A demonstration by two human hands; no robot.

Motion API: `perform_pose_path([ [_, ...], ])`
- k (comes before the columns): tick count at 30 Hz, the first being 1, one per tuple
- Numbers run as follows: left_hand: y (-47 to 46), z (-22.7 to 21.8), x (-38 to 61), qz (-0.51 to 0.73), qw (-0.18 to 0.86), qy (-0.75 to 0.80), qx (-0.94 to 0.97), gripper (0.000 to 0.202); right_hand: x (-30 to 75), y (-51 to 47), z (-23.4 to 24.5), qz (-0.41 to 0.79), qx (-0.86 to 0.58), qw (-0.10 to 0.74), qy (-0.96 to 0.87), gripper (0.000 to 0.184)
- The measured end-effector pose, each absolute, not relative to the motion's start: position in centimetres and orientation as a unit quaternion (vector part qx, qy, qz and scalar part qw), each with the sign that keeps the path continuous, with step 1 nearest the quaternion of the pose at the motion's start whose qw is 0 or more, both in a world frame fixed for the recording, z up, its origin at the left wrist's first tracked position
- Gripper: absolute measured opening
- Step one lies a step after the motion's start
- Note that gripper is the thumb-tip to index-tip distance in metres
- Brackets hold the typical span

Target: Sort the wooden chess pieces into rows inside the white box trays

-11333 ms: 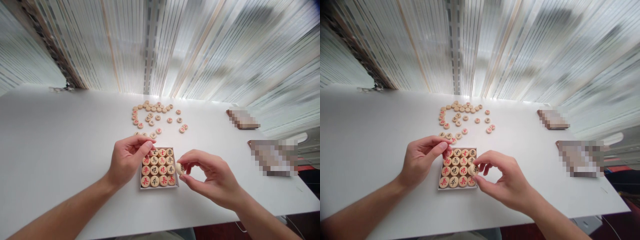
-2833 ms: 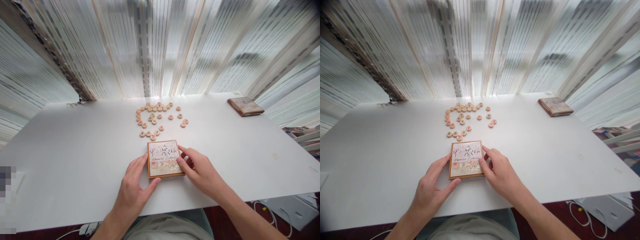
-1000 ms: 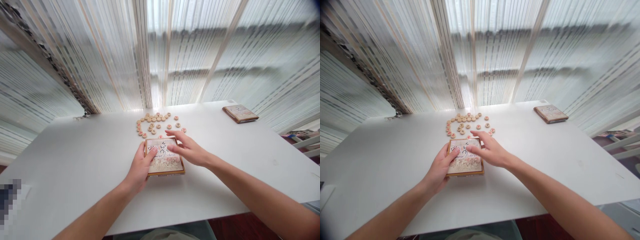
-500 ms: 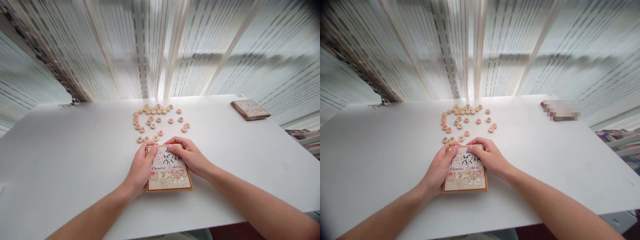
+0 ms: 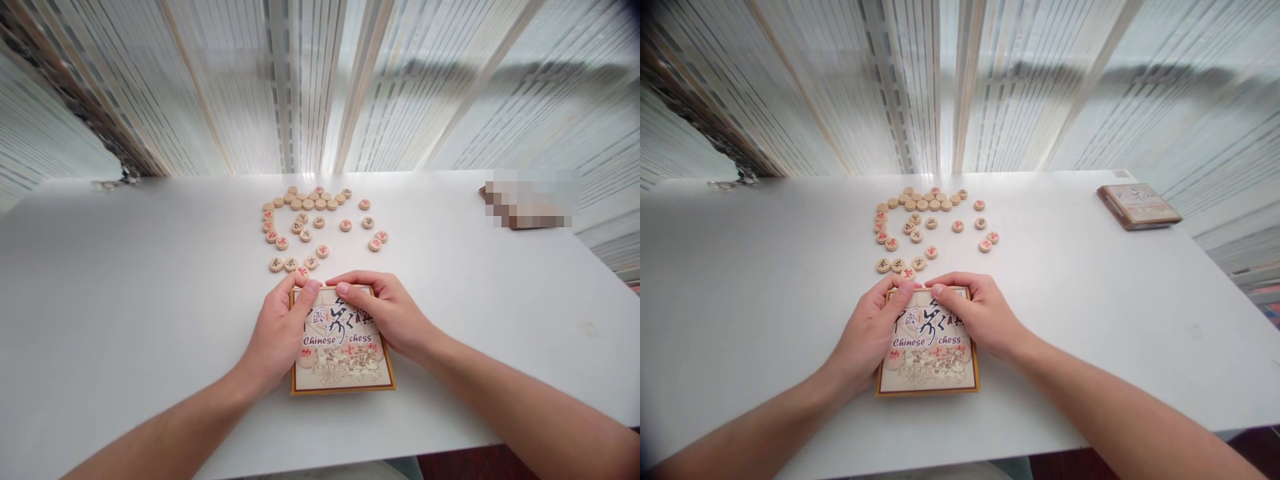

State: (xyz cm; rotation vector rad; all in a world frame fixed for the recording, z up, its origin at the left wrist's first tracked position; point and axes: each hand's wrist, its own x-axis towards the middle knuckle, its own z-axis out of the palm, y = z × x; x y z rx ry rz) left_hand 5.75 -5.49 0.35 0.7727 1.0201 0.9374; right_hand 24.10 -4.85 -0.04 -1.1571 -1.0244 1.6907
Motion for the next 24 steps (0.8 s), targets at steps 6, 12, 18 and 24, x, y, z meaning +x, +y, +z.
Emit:
perform_pose_path([
  [6, -5.68, 0.07, 5.64, 0.424, 0.68, 0.463, 0.378, 0.033, 23.91, -4.74, -0.04, 0.666, -0.47, 0.414, -0.405, 0.033],
  [12, -5.64, 0.2, 5.79, 0.44, 0.681, 0.452, 0.371, 0.029, 23.87, -4.86, -0.19, 0.657, -0.483, 0.417, -0.401, 0.04],
  [18, -5.69, 0.08, 5.76, 0.431, 0.678, 0.462, 0.376, 0.029, 24.08, -4.98, -0.17, 0.645, -0.487, 0.406, -0.427, 0.04],
  [24, -5.72, 0.04, 5.84, 0.435, 0.666, 0.47, 0.383, 0.034, 23.96, -5.12, -0.2, 0.647, -0.48, 0.43, -0.409, 0.036],
])
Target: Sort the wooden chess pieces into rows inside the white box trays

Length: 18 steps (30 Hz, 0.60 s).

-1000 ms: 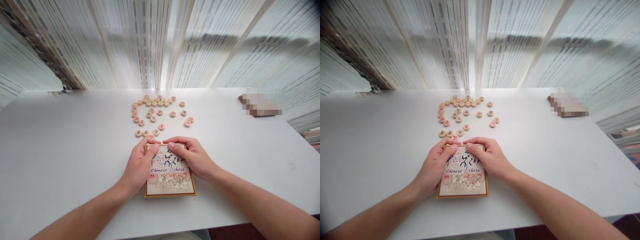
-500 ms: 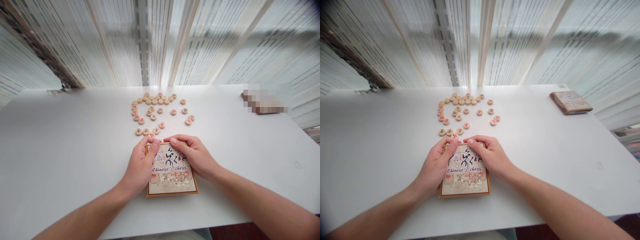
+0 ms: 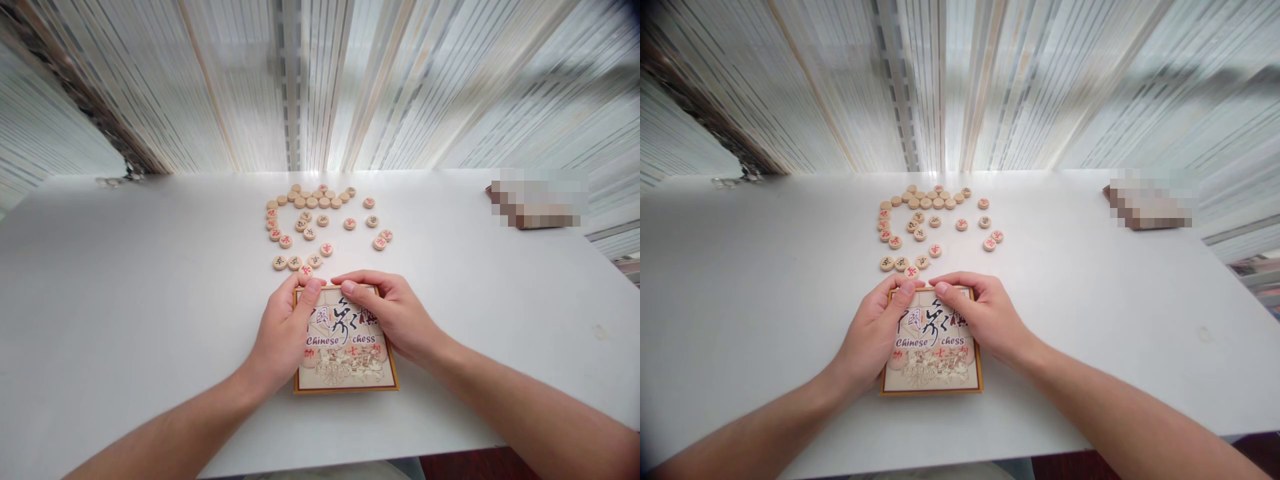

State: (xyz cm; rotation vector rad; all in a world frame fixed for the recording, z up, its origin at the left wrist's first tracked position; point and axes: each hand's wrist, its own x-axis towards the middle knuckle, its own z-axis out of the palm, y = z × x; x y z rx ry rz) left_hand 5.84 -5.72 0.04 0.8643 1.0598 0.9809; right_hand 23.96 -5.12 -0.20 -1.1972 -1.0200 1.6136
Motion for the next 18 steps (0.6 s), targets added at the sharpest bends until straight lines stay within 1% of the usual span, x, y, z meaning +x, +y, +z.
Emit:
perform_pose_path([
  [7, -5.69, -0.04, 5.74, 0.422, 0.666, 0.474, 0.392, 0.034, 23.82, -5.12, 0.03, 0.662, -0.476, 0.433, -0.384, 0.034],
  [14, -5.76, -0.01, 5.73, 0.422, 0.647, 0.489, 0.404, 0.034, 23.95, -5.03, -0.17, 0.628, -0.5, 0.406, -0.436, 0.035],
  [18, -5.74, 0.18, 5.65, 0.417, 0.652, 0.487, 0.405, 0.034, 23.95, -4.91, -0.13, 0.668, -0.476, 0.403, -0.407, 0.036],
])
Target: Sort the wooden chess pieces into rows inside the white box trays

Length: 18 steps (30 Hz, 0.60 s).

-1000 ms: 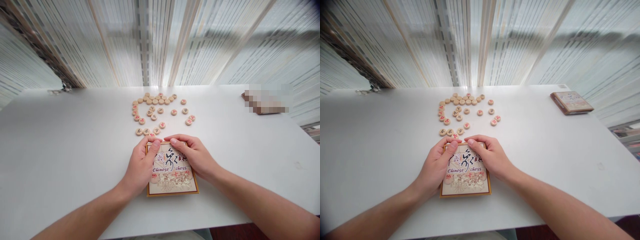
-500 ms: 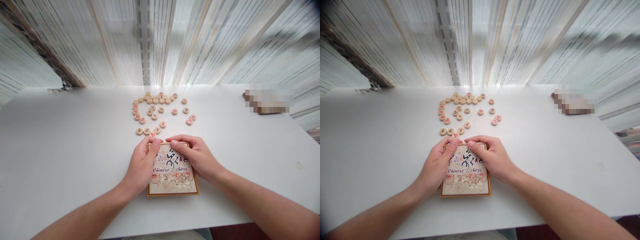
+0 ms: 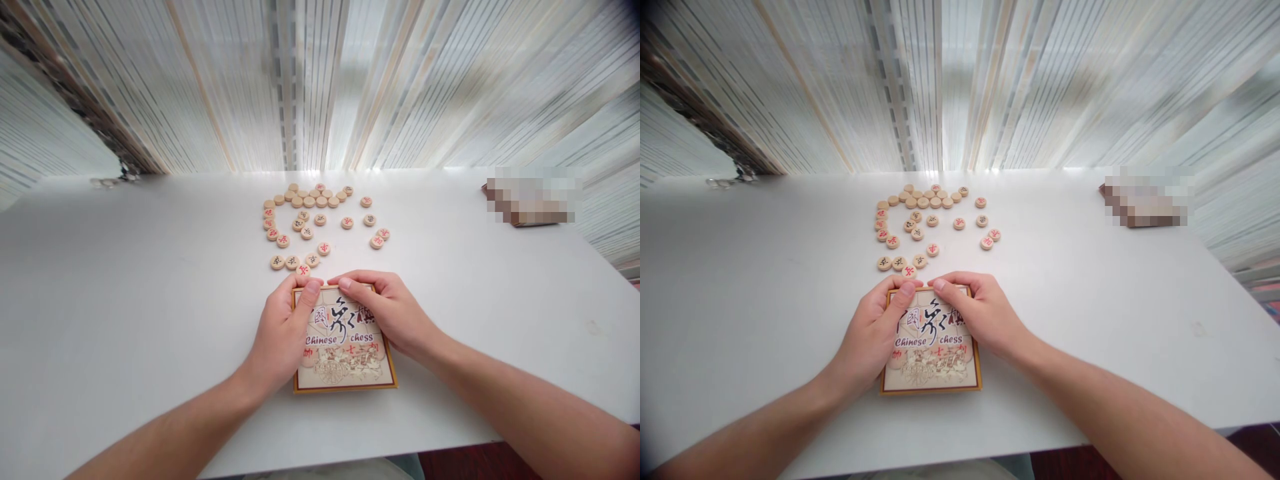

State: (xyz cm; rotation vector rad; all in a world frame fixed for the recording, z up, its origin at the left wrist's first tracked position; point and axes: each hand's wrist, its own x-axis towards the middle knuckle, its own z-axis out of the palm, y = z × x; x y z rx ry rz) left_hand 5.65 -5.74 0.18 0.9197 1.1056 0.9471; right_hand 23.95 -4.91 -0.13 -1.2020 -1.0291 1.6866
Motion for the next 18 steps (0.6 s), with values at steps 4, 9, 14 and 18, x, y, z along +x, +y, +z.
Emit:
perform_pose_path([
  [4, -5.71, 0.31, 5.67, 0.415, 0.661, 0.48, 0.4, 0.033, 23.82, -4.89, 0.1, 0.701, -0.461, 0.402, -0.366, 0.038],
  [9, -5.76, 0.26, 5.72, 0.417, 0.651, 0.493, 0.399, 0.033, 23.77, -4.96, 0.28, 0.695, -0.46, 0.404, -0.377, 0.037],
  [14, -5.77, 0.3, 5.69, 0.411, 0.643, 0.502, 0.407, 0.031, 23.86, -5.0, 0.28, 0.682, -0.469, 0.407, -0.388, 0.036],
  [18, -5.71, 0.42, 5.71, 0.407, 0.651, 0.492, 0.411, 0.03, 24.01, -5.04, 0.14, 0.681, -0.462, 0.406, -0.397, 0.036],
])
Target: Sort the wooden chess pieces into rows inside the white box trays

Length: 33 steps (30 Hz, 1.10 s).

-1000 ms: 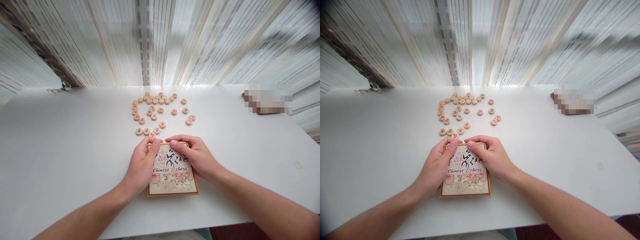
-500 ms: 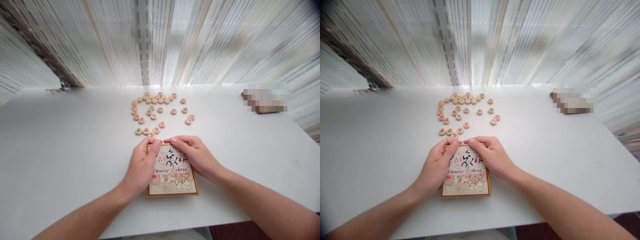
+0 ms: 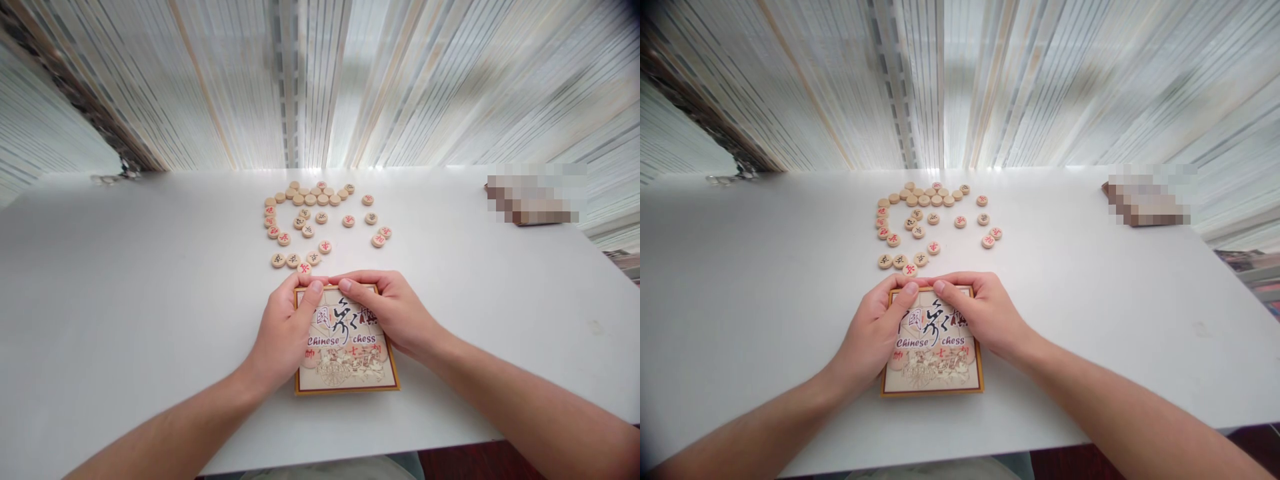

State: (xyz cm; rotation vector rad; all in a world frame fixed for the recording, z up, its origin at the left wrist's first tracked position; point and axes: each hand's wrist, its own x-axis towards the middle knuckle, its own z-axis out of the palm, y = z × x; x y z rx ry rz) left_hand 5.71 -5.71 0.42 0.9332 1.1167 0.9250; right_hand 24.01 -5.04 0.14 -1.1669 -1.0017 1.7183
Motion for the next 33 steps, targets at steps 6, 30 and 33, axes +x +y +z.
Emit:
perform_pose_path([
  [6, -5.75, 0.54, 5.75, 0.405, 0.648, 0.487, 0.423, 0.03, 24.14, -5.19, -0.11, 0.639, -0.5, 0.401, -0.426, 0.037],
  [30, -5.72, 0.35, 5.73, 0.398, 0.65, 0.504, 0.407, 0.033, 24.26, -5.0, 0.14, 0.665, -0.484, 0.38, -0.423, 0.037],
  [33, -5.73, 0.46, 5.76, 0.399, 0.67, 0.494, 0.386, 0.033, 24.27, -4.98, 0.09, 0.684, -0.474, 0.385, -0.399, 0.037],
])
